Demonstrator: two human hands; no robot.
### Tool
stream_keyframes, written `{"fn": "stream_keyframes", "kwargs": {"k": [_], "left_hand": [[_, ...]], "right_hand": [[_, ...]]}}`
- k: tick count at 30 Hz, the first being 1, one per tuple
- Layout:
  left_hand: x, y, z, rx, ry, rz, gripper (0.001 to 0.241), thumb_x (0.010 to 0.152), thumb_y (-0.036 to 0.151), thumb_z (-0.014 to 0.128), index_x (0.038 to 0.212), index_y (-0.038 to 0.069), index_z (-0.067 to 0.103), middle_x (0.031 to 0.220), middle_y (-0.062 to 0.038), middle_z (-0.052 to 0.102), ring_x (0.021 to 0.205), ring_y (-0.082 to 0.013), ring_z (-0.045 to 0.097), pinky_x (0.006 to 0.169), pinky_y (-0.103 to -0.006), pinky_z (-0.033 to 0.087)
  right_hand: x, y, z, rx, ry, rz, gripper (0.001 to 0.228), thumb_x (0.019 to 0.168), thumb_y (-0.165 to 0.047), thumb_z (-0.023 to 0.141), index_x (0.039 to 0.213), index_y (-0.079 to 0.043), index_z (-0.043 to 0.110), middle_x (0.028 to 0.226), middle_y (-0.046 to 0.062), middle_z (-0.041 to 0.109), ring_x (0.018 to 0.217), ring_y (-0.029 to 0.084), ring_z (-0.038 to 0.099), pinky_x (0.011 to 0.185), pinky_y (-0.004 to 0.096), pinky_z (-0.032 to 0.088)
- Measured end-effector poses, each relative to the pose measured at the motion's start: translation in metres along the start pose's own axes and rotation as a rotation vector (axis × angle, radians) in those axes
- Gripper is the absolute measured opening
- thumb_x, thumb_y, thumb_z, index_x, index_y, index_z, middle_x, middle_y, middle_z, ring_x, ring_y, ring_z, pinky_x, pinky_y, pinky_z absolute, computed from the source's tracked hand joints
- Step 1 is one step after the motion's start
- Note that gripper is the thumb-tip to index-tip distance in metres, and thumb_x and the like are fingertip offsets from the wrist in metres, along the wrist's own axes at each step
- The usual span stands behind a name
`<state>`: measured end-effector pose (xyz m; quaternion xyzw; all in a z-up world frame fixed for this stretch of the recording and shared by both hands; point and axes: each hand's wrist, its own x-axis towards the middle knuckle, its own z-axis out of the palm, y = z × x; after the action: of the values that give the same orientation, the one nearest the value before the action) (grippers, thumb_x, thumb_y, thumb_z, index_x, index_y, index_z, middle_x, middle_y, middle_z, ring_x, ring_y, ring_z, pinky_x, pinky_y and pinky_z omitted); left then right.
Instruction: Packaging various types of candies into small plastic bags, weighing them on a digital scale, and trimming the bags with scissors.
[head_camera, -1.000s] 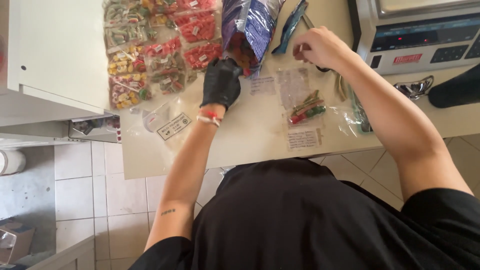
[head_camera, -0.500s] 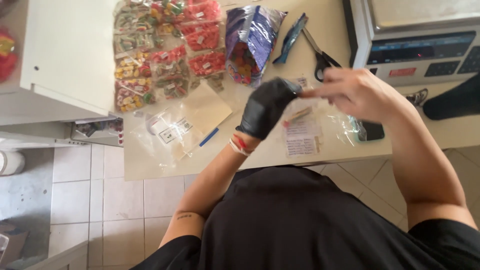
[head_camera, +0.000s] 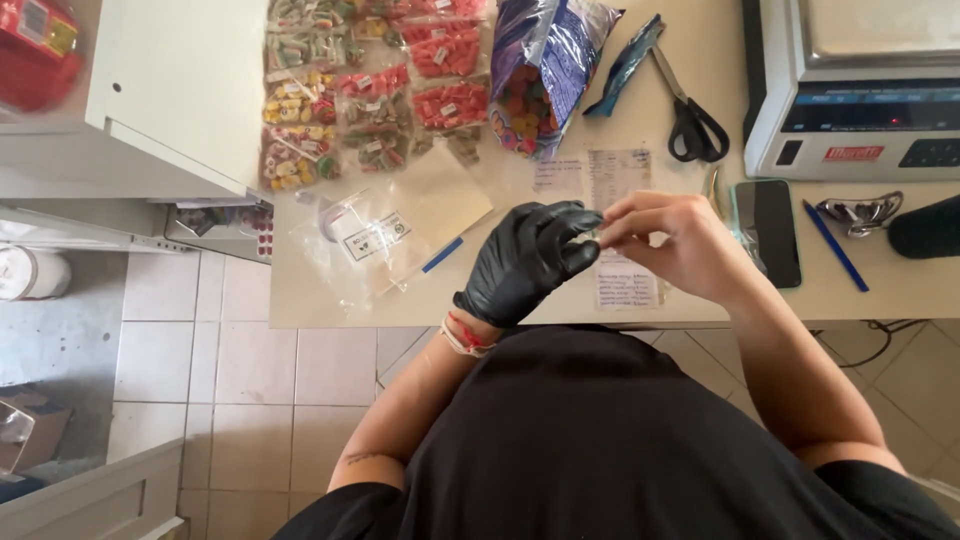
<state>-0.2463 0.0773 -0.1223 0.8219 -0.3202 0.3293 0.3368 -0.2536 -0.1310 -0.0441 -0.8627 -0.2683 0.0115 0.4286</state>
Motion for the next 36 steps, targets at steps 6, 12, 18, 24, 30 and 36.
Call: {"fn": "stream_keyframes", "kwargs": {"k": [6,12,18,24,30,36], "left_hand": [[0.003,0.005,-0.028,-0.052,0.004,-0.075,0.039,0.089,0.035,0.082,0.118,0.017,0.066,0.118,-0.009,0.065,0.103,-0.0331,0.068,0.084,-0.0429,0.062],[0.034,0.021,-0.052,0.057,-0.232,-0.178,0.020,0.098,0.033,0.067,0.090,0.014,0.068,0.124,-0.011,0.058,0.106,-0.0394,0.066,0.073,-0.0489,0.059],[0.042,0.011,-0.002,0.261,-0.570,-0.573,0.040,0.087,0.026,0.062,0.123,0.044,0.067,0.127,-0.001,0.067,0.079,-0.0324,0.075,0.066,-0.0491,0.063],[0.066,0.003,0.020,0.188,-0.611,-0.430,0.049,0.082,0.024,0.060,0.130,0.033,0.063,0.110,-0.002,0.076,0.081,-0.0354,0.077,0.068,-0.0508,0.063],[0.099,-0.027,-0.031,-0.165,-0.597,-0.438,0.040,0.087,0.015,0.053,0.116,0.031,0.074,0.129,-0.001,0.072,0.118,-0.0339,0.069,0.097,-0.0506,0.060],[0.048,-0.112,-0.023,-0.120,-0.079,-0.618,0.030,0.088,0.007,0.061,0.099,0.029,0.078,0.096,-0.001,0.077,0.099,-0.0286,0.073,0.087,-0.0432,0.060]], "right_hand": [[0.013,-0.024,0.002,-0.225,-0.008,0.007,0.040,0.089,0.006,0.050,0.119,-0.008,0.073,0.123,0.012,0.068,0.096,0.035,0.070,0.076,0.042,0.058],[0.019,-0.054,-0.001,-0.274,-0.012,0.059,0.050,0.081,0.007,0.050,0.126,-0.003,0.070,0.136,0.010,0.067,0.106,0.038,0.069,0.078,0.045,0.058],[0.018,-0.049,0.002,-0.335,0.079,0.164,0.052,0.080,0.003,0.052,0.129,-0.005,0.071,0.132,0.005,0.068,0.107,0.034,0.069,0.080,0.043,0.058],[0.029,-0.030,-0.015,-0.548,-0.011,0.273,0.026,0.084,-0.017,0.063,0.103,-0.012,0.079,0.136,0.000,0.065,0.098,0.043,0.069,0.081,0.057,0.059],[0.045,-0.025,-0.031,-0.307,0.014,0.245,0.037,0.079,0.000,0.054,0.109,-0.004,0.076,0.121,0.014,0.070,0.103,0.047,0.069,0.079,0.055,0.058],[0.052,-0.031,-0.042,-0.216,0.093,0.235,0.047,0.077,0.012,0.051,0.119,0.010,0.070,0.130,0.022,0.067,0.072,0.032,0.067,0.063,0.039,0.055]]}}
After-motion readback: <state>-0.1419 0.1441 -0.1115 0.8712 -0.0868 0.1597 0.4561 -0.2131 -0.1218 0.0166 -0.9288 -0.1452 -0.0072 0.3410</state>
